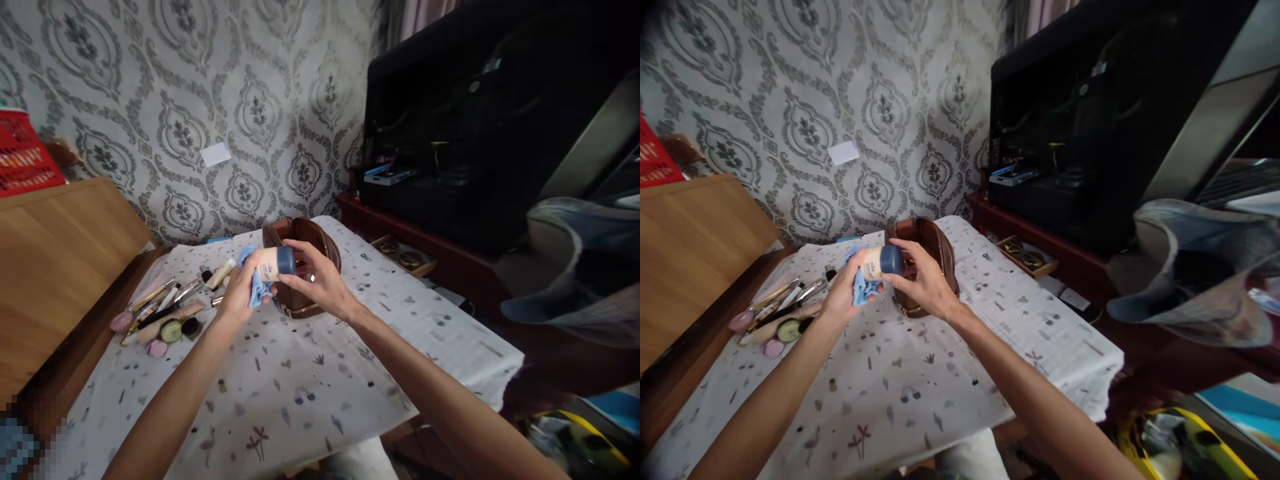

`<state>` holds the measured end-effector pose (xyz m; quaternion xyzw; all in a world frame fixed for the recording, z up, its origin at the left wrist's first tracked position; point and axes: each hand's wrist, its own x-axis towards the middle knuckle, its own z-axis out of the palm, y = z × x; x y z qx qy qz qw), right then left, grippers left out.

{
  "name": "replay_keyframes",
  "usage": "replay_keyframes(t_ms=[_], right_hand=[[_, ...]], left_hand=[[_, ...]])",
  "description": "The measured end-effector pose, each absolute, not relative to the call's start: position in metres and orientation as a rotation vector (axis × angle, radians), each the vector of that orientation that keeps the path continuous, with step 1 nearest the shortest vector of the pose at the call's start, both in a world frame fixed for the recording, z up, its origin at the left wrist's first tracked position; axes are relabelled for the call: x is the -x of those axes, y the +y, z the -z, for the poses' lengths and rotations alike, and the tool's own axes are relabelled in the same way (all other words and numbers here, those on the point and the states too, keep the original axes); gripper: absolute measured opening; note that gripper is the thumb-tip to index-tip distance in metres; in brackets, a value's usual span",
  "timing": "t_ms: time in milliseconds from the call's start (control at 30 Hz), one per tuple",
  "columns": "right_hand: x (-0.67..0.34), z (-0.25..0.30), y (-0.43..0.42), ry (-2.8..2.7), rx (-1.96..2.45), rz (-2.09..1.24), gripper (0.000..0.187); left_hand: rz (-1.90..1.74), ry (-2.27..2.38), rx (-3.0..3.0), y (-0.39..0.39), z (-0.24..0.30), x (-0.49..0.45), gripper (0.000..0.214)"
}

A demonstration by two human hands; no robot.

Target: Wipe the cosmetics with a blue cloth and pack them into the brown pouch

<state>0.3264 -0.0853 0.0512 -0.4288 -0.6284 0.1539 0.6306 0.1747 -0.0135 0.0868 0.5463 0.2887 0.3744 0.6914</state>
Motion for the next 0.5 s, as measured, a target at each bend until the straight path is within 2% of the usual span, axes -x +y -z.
replay_keyframes(t_ms=[200, 500], right_hand=[[-0.332, -0.055, -0.086, -1.261, 0.993, -0.570, 0.047], [-0.338, -0.054, -0.087, -1.170, 0.990, -0.674, 0.051]], left_hand=[[-0.917, 0.676, -1.337, -0.020, -0.088, -0.185, 0.054], [-0.895, 0.651, -1.447, -0.019, -0.086, -0.192, 0.046]])
